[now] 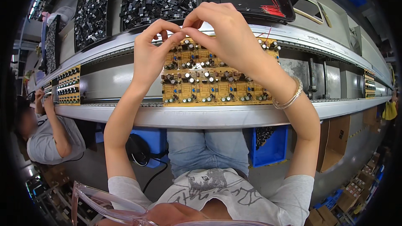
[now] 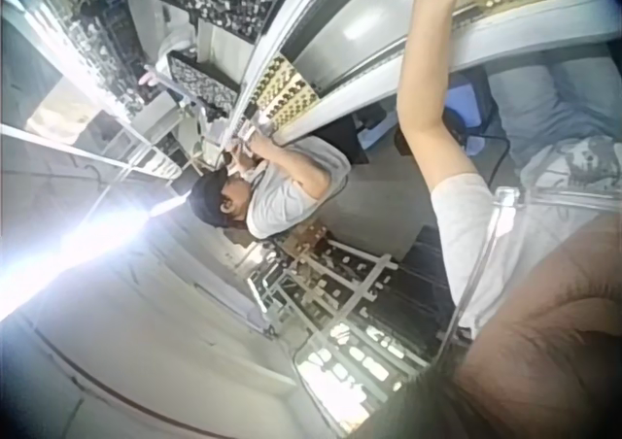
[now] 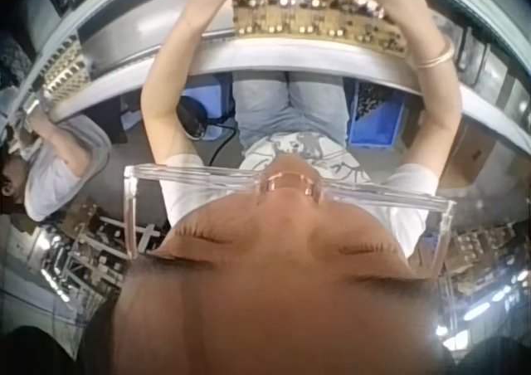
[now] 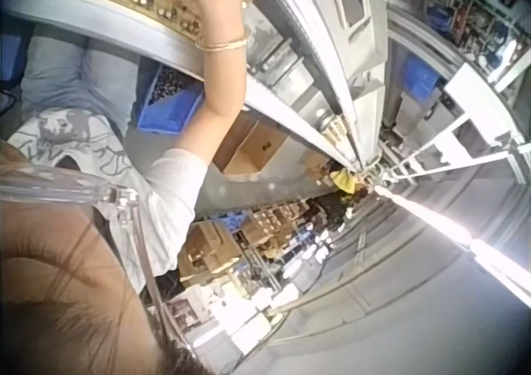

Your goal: The person inserts wires and electronic components into circuit boards by hand, pushing the boards along the conveyor line.

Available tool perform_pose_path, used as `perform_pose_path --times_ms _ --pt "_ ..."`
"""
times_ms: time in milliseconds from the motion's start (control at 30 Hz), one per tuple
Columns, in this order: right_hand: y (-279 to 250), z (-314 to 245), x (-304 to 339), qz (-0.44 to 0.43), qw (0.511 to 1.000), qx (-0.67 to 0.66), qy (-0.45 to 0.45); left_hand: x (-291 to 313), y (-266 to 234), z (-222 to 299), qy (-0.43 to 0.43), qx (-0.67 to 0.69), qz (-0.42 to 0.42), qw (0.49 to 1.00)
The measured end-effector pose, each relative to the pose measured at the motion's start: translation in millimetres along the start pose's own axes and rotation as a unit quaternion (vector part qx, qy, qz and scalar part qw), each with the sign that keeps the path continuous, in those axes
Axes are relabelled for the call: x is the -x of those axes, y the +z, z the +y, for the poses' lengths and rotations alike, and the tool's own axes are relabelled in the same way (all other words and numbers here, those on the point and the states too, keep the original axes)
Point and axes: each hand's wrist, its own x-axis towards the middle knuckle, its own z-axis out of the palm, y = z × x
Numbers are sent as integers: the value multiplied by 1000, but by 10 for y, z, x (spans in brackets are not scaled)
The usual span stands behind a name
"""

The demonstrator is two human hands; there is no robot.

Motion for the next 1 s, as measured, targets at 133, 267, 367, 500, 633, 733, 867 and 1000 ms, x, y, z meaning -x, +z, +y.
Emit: perform_pose_path --times_ms 133,267,367,500,633,733,867,1000 --pt "17 -22 -37 -14 995 -79 61 16 2 6 -37 66 2 997" --pt "-23 -40 -60 -43 985 -113 126 44 21 -56 -63 102 5 993" --pt "-45 15 -67 -33 986 -106 125 26 9 -71 -78 123 36 989" --pt "-80 123 -78 -30 994 -38 93 -9 -17 -118 -86 132 72 985" --pt "46 322 0 -77 993 31 89 -18 -18 -112 -84 143 62 984" --pt "66 326 14 -100 989 72 80 -11 -30 -94 -87 154 41 983" --pt "77 374 48 -105 987 87 89 -13 -17 -90 -95 150 21 984" --pt "77 338 51 -105 985 116 75 -12 -21 -105 -98 158 19 982"
